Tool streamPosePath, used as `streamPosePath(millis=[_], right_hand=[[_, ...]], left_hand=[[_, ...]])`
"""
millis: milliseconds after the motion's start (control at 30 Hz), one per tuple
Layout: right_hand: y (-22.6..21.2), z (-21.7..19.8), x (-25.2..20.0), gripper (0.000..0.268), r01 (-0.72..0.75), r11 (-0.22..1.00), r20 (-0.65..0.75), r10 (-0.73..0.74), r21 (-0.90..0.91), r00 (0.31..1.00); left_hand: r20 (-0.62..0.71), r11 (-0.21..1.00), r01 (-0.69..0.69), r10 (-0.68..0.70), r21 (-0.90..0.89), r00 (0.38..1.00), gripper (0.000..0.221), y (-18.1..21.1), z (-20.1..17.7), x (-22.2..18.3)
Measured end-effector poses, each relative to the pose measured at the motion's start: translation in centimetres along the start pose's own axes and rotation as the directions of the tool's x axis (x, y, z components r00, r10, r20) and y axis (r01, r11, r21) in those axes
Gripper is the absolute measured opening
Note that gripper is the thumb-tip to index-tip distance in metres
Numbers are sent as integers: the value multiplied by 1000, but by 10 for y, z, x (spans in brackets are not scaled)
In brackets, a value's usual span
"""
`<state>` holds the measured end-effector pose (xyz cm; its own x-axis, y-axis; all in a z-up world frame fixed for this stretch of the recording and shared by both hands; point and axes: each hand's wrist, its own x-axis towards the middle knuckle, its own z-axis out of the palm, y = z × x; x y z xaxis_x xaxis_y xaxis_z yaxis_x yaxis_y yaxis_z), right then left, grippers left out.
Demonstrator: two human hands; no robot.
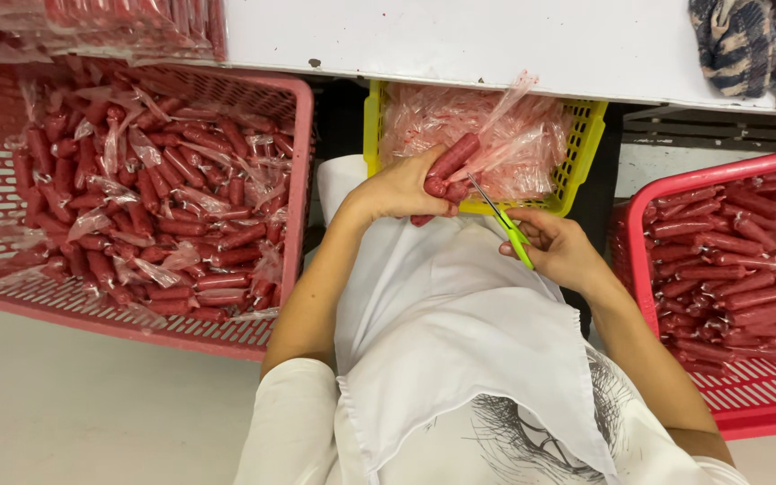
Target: The person repeatedly picks up bundles of vacuum-sealed sausages from a pink basket, uses green-handled scissors to cut the plastic packaging, and places the opened bundles into a yellow basket. The task is performed while seated, with the workspace centered on the lap.
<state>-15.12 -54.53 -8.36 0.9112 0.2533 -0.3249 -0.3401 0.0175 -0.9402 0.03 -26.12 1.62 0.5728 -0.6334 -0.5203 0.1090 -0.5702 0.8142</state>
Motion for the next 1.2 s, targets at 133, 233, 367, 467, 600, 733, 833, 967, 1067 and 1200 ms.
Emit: streamPosePath(millis=[133,233,367,467,600,733,833,967,1067,1200], right_hand=[[-19,8,-6,59,24,998,-24,-25,-51,999],[-42,14,-8,61,68,987,-22,-72,-147,997],[-73,24,-9,57,22,931,-57,-46,-363,997],[-87,26,-8,59,16,875,-79,-62,-484,995],[-93,24,-5,64,20,791,-73,-82,-611,994],[-85,11,-2,61,67,797,-13,-93,-601,996],[-77,4,-1,60,108,819,38,-105,-564,994],[-93,12,0,59,142,789,68,-126,-598,990],[-83,9,4,57,166,774,81,-148,-611,986],[-73,6,6,58,154,814,53,-150,-559,987]], left_hand=[[-25,1000,3,-2,25,1000,68,-10,4,12],[-30,999,0,2,47,1000,68,-6,5,14],[-87,993,-10,21,120,996,69,-9,10,27],[-110,985,-25,44,169,993,68,-10,14,33],[-11,971,-12,15,239,1000,67,10,11,27],[74,967,-29,11,252,997,64,26,1,21],[136,980,-39,13,196,991,63,21,-1,27],[250,976,-61,7,211,968,67,16,-2,33],[286,970,-54,-18,239,958,69,17,1,37],[312,977,-38,-30,211,950,76,54,-9,12]])
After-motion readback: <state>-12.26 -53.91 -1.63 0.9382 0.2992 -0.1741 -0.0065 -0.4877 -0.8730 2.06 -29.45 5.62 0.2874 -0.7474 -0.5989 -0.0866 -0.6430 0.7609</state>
